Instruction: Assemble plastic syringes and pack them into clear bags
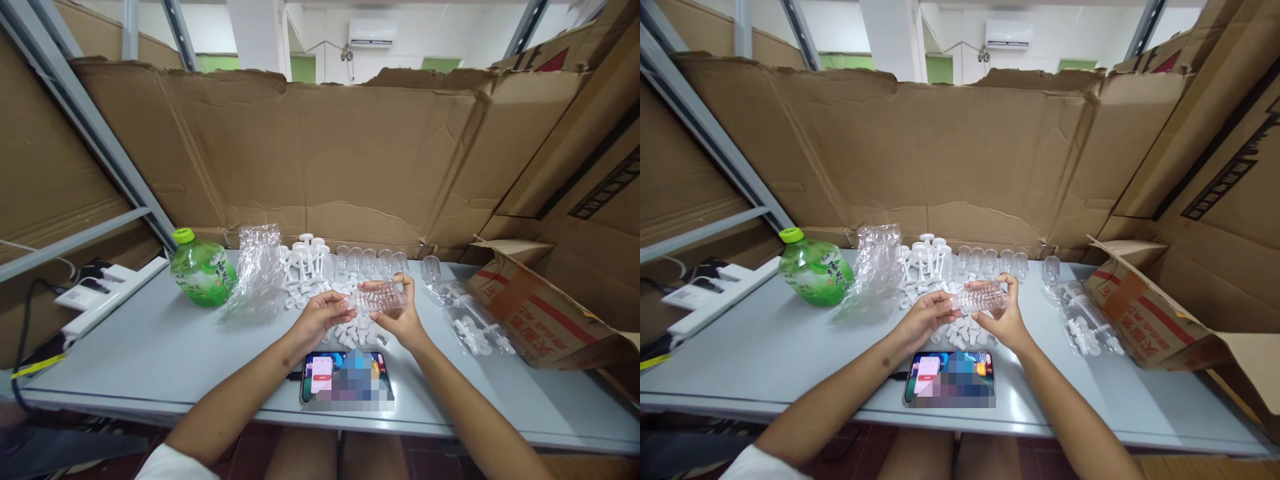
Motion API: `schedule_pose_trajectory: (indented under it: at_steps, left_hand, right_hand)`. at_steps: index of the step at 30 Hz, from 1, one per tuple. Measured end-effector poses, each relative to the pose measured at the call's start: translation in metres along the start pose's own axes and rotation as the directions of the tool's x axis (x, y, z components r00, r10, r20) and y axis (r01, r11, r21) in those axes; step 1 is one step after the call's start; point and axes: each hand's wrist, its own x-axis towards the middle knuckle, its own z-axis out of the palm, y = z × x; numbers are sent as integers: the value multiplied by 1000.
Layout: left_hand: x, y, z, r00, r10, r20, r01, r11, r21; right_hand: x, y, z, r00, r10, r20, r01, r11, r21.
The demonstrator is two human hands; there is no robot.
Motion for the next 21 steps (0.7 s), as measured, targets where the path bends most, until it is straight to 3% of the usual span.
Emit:
schedule_pose_trajectory:
  at_steps: [2, 5, 7, 9, 11, 13, 17, 21]
  left_hand:
    - [0, -2, 0, 998, 56, -3, -56, 997, 59]
    - [-1, -6, -1, 958, 285, -27, -267, 922, 280]
    - [-2, -7, -4, 876, 482, 0, -421, 765, 486]
    - [-4, -7, -8, 773, 626, 101, -526, 545, 653]
    - [-6, -5, -13, 705, 670, 232, -578, 355, 735]
    - [-7, -4, -15, 670, 669, 320, -607, 247, 755]
    - [-8, -2, -12, 637, 698, 328, -614, 201, 763]
    - [-8, -1, -11, 667, 684, 294, -586, 239, 775]
  right_hand:
    - [0, -2, 0, 999, 29, -22, -29, 1000, 6]
    - [-1, 0, 3, 989, 101, -107, -99, 995, 22]
    - [-1, 3, 7, 978, 140, -155, -131, 989, 67]
    - [-1, 6, 12, 962, 192, -194, -166, 976, 140]
    - [-1, 7, 16, 942, 258, -214, -212, 953, 215]
    - [-2, 7, 18, 926, 311, -216, -248, 929, 275]
    - [-3, 7, 19, 913, 331, -239, -254, 919, 302]
    - [-3, 10, 17, 901, 351, -254, -264, 909, 322]
